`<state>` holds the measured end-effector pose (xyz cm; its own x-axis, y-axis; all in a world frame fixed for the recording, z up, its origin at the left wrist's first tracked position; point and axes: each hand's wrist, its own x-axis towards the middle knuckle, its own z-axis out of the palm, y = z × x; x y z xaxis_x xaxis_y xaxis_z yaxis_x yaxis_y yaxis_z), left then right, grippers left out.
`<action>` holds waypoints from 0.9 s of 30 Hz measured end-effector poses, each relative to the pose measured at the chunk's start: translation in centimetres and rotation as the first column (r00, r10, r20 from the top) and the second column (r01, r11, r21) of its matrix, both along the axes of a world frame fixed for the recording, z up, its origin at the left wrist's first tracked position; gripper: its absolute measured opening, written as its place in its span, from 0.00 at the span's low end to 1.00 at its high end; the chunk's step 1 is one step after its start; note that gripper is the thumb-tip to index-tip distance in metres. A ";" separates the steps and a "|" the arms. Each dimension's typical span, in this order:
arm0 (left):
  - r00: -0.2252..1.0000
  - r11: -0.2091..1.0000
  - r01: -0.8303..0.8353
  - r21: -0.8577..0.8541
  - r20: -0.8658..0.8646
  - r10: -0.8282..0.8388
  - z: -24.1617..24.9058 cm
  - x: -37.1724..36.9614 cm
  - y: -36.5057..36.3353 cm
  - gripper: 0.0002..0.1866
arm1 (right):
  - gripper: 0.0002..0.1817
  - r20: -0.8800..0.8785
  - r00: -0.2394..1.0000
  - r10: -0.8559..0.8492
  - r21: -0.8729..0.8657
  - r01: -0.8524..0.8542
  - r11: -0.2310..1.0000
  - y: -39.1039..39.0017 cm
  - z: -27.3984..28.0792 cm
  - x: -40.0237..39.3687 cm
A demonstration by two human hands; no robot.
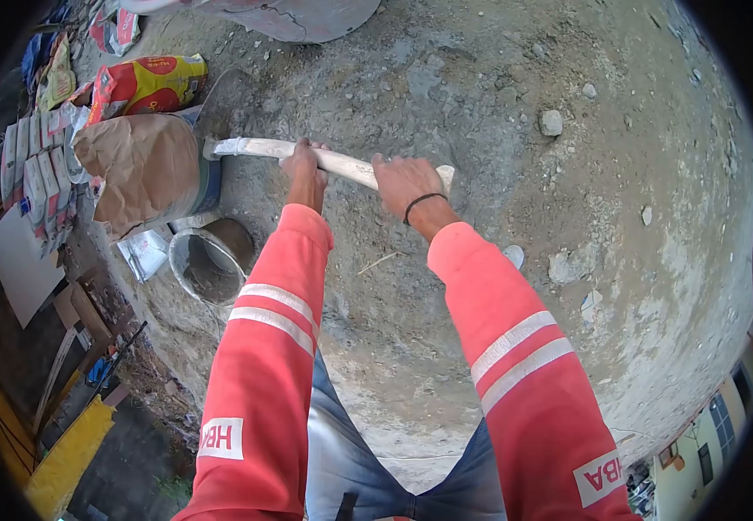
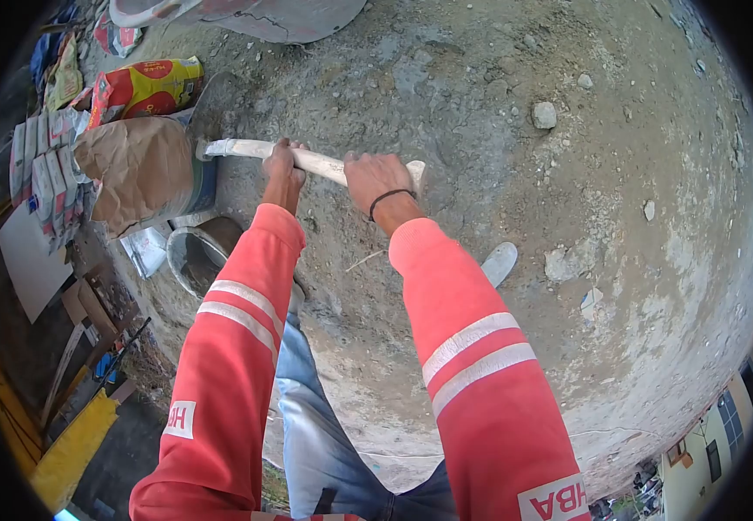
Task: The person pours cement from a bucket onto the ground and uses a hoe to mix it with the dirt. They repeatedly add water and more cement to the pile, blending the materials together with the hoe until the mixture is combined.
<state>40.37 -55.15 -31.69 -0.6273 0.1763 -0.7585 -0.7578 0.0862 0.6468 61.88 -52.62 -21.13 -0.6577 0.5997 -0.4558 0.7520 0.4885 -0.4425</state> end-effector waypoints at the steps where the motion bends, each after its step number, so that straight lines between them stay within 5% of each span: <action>1: 0.998 0.999 0.038 -0.006 0.060 -0.038 -2.3 0.3 1.4 0.15 | 0.23 0.036 0.999 -0.017 -0.028 0.018 0.999 1.2 -0.7 0.1; 3: 0.988 0.989 0.125 -0.074 0.103 -0.117 -4.0 2.6 3.0 0.18 | 0.20 0.101 0.993 -0.054 -0.122 0.066 0.990 2.2 -0.5 2.6; 5: 0.955 0.877 0.276 -0.394 0.009 -0.296 -2.5 5.9 3.4 0.22 | 0.19 0.179 0.973 -0.145 -0.269 0.190 0.944 0.0 0.5 4.4; 7: 0.905 0.807 0.379 -0.454 -0.002 -0.426 -0.8 9.3 1.4 0.11 | 0.20 0.235 0.947 -0.219 -0.338 0.291 0.895 -3.3 2.8 6.3; 11: 0.821 0.712 0.544 -0.444 0.104 -0.562 1.0 16.1 -4.0 0.09 | 0.22 0.331 0.891 -0.310 -0.351 0.421 0.836 -9.0 7.4 11.3; 15: 0.913 0.874 0.405 -0.268 0.180 -0.367 5.5 23.1 -9.5 0.17 | 0.25 0.434 0.863 -0.260 -0.312 0.414 0.855 -14.7 10.4 17.3; 18: 0.929 0.890 0.367 -0.271 0.148 -0.338 8.7 26.3 -11.0 0.13 | 0.28 0.454 0.869 -0.197 -0.258 0.340 0.904 -16.8 10.3 21.2; 20: 0.984 0.968 0.149 -0.201 0.127 -0.125 9.7 26.8 -10.4 0.10 | 0.29 0.447 0.879 -0.164 -0.223 0.287 0.931 -15.9 9.1 22.1; 24: 0.998 0.999 -0.025 -0.023 0.052 0.026 4.1 20.5 -4.4 0.06 | 0.25 0.236 0.972 -0.007 -0.064 0.022 0.998 -6.2 2.9 18.1; 27: 0.996 1.000 0.005 -0.012 0.093 -0.004 -1.8 15.3 2.7 0.08 | 0.19 0.155 0.988 0.028 0.087 -0.042 0.995 2.1 -0.5 13.7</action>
<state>55.66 -52.45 -33.49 -0.5535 0.1695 -0.8154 -0.8140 0.0972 0.5727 75.55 -50.56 -21.59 -0.6055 0.6207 -0.4981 0.7894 0.5480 -0.2767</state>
